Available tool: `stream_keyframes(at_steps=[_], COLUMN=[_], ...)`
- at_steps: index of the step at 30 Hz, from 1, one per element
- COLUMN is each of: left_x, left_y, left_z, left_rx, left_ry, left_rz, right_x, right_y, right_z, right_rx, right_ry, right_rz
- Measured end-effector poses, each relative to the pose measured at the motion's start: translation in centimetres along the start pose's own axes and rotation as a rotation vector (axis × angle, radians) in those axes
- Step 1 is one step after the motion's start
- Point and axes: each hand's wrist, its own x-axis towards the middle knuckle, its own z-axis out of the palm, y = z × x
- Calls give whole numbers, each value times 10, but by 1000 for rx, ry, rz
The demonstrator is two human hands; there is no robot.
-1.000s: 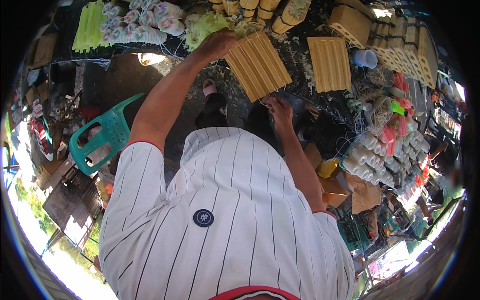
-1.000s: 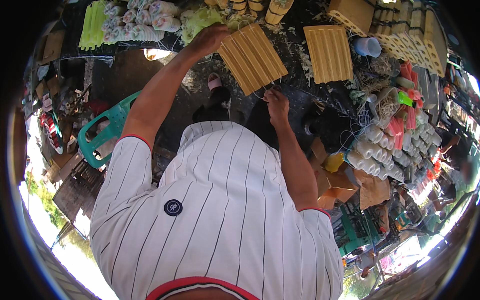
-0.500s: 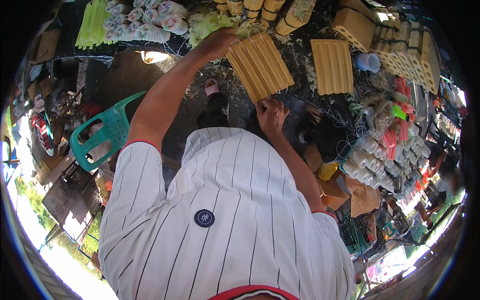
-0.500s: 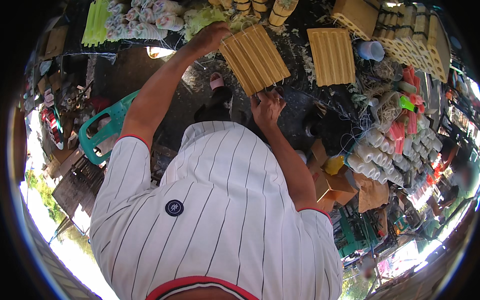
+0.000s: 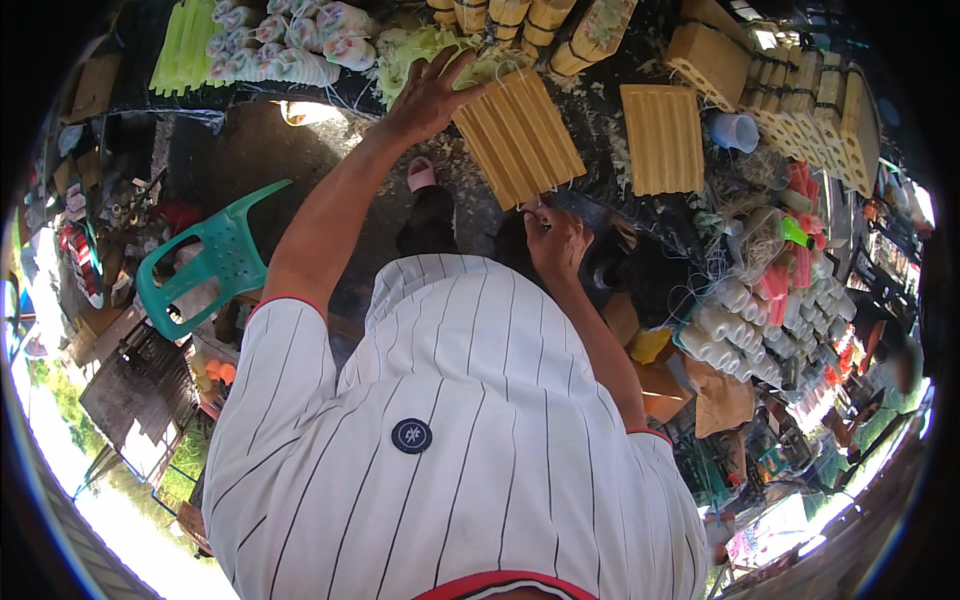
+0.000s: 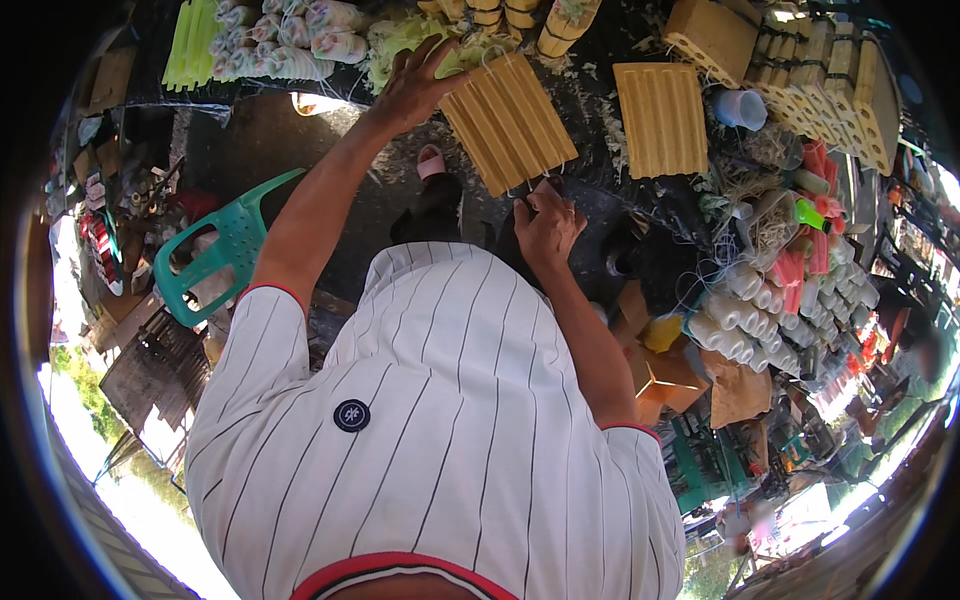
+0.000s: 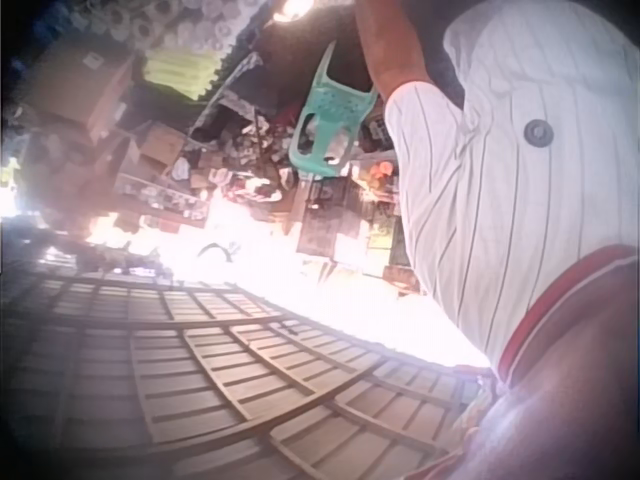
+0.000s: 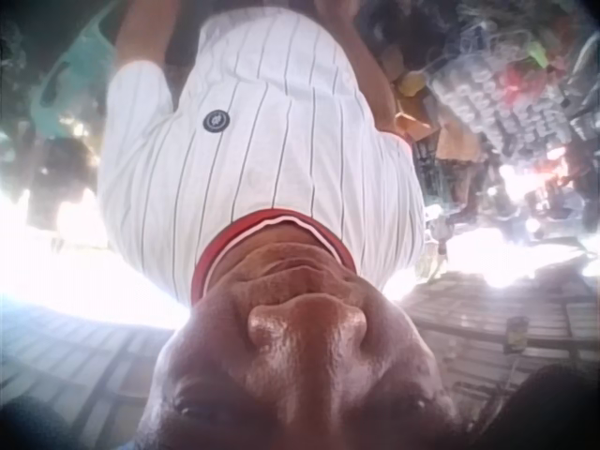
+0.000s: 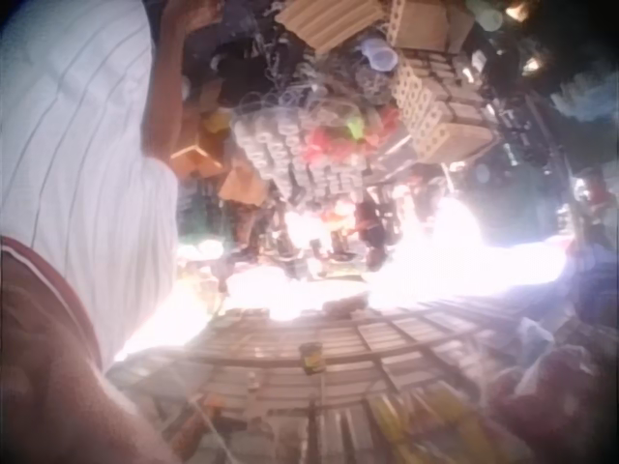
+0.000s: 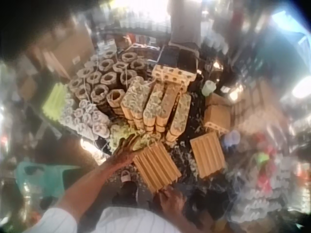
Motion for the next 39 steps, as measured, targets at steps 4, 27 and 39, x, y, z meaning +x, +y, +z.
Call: stream_keyframes(at_steps=[4, 27, 39], left_x=[1, -41, 218], left_y=[10, 202, 319], left_z=[-11, -38, -58], left_rx=[-78, -815, -2296], left_ry=[-70, 106, -221], left_rz=[-64, -104, -398], right_x=[8, 174, 215], right_y=[36, 143, 199], right_z=[-31, -143, -230], right_rx=[0, -161, 394], right_ry=[160, -120, -289], right_rz=[53, -72, -121])
